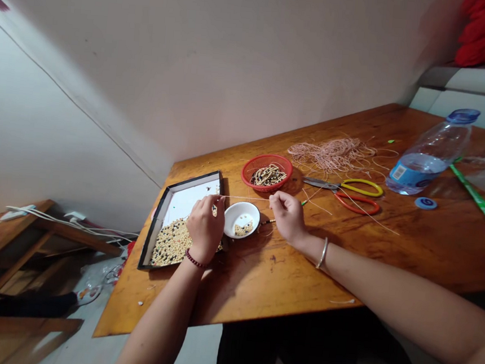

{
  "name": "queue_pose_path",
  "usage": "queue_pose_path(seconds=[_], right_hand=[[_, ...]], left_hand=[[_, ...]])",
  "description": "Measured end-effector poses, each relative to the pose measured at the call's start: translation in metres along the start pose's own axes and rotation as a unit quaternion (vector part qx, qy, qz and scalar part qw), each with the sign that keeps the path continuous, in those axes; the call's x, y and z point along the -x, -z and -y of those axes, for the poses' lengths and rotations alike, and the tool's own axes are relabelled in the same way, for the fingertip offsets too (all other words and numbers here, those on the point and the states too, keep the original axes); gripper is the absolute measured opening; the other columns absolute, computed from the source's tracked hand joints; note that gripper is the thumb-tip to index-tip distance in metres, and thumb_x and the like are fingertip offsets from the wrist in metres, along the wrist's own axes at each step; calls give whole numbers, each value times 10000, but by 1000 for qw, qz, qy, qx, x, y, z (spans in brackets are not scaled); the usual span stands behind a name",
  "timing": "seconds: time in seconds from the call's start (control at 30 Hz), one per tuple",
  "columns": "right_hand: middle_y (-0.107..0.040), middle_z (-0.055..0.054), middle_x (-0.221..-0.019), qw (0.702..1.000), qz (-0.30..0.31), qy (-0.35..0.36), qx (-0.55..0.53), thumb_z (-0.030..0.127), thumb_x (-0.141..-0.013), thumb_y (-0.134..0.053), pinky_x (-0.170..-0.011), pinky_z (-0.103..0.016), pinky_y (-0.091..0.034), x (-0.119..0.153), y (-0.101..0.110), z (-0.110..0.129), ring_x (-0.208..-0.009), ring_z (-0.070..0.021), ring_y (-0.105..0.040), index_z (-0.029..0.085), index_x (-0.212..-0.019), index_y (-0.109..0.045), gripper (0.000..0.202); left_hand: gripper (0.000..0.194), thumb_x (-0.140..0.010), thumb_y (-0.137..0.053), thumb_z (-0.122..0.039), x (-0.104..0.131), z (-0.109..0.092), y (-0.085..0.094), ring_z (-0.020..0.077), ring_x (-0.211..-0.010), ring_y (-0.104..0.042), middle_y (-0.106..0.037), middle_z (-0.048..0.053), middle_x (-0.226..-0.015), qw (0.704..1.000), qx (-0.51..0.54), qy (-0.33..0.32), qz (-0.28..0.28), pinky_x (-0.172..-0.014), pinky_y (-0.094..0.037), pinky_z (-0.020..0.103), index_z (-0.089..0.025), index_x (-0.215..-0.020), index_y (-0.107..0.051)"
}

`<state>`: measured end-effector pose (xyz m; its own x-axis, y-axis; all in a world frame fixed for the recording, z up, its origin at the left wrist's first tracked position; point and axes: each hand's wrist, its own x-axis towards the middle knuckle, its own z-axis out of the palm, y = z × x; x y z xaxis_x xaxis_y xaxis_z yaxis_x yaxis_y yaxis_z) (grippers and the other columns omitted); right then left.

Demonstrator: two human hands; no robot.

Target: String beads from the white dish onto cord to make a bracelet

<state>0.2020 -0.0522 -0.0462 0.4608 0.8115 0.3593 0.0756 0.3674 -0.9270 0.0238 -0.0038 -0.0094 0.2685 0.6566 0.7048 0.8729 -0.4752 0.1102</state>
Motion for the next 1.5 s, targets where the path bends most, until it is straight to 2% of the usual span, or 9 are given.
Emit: queue_pose_path(seconds=[0.27,0.4,0.57,0.7,0.83,1.0,1.27,1.37,1.5], right_hand=[[-400,44,-465,995,-22,-56,85,256,-767,-490,-491,-244,-275,-4,1,-9,-487,-111,-381,189,-518,-473,258],[-671,-31,-677,993,17,-97,69,271,-787,-469,-601,-266,-414,-5,-2,-20,-659,-177,-591,181,-662,-671,254],[-687,-82,-1049,999,29,20,14,321,-858,-465,-911,-336,-418,-1,-3,-10,-1028,-214,-592,179,-935,-689,276],[-659,-22,-745,975,196,-40,-97,421,-896,-432,-641,-271,-476,9,-4,6,-655,-147,-604,189,-909,-600,287],[-437,74,-532,940,276,-132,-150,510,-859,-483,-414,-199,-313,16,-8,11,-428,-83,-377,218,-826,-499,295],[-310,81,-491,907,299,-206,-212,554,-777,-563,-381,-204,-164,12,-13,11,-406,-57,-243,194,-653,-466,393],[-228,117,-500,852,279,-322,-304,496,-789,-589,-377,-190,-62,5,-4,11,-376,-36,-121,196,-718,-458,335],[-293,113,-521,856,257,-331,-302,527,-781,-585,-375,-185,-64,4,-4,12,-379,-33,-130,197,-790,-503,341],[-372,104,-522,896,228,-294,-242,509,-738,-630,-371,-191,-105,2,-7,9,-380,-30,-171,171,-821,-577,351]], left_hand=[[188,-911,-491,-300,-3,6,0,164,-697,-552,-658,52,-781,997,39,1,-68,-648,-384,278,-177,-869,-627],[81,-870,-551,-201,2,4,2,156,-698,-552,-654,46,-747,983,107,-105,-110,-686,-427,282,-180,-839,-623],[96,-827,-607,-158,10,-1,4,138,-652,-539,-651,27,-718,961,132,-230,-80,-649,-427,268,-201,-899,-653],[129,-840,-604,-183,14,-2,2,135,-660,-527,-667,16,-753,954,119,-274,-12,-646,-417,260,-248,-932,-667],[159,-878,-553,-223,17,0,1,134,-681,-528,-667,15,-780,956,96,-275,40,-662,-420,262,-280,-975,-666],[178,-899,-516,-246,16,-2,2,151,-720,-545,-668,38,-807,961,70,-260,59,-675,-420,275,-261,-970,-679],[184,-902,-521,-257,10,-8,3,182,-758,-515,-657,45,-801,982,19,-183,37,-700,-395,291,-229,-1009,-668],[211,-898,-522,-225,9,-7,3,189,-788,-514,-669,43,-870,978,13,-203,54,-718,-399,298,-262,-1047,-666],[214,-884,-547,-253,7,-7,2,212,-881,-524,-673,51,-980,967,-2,-241,79,-773,-401,337,-296,-1056,-667]])
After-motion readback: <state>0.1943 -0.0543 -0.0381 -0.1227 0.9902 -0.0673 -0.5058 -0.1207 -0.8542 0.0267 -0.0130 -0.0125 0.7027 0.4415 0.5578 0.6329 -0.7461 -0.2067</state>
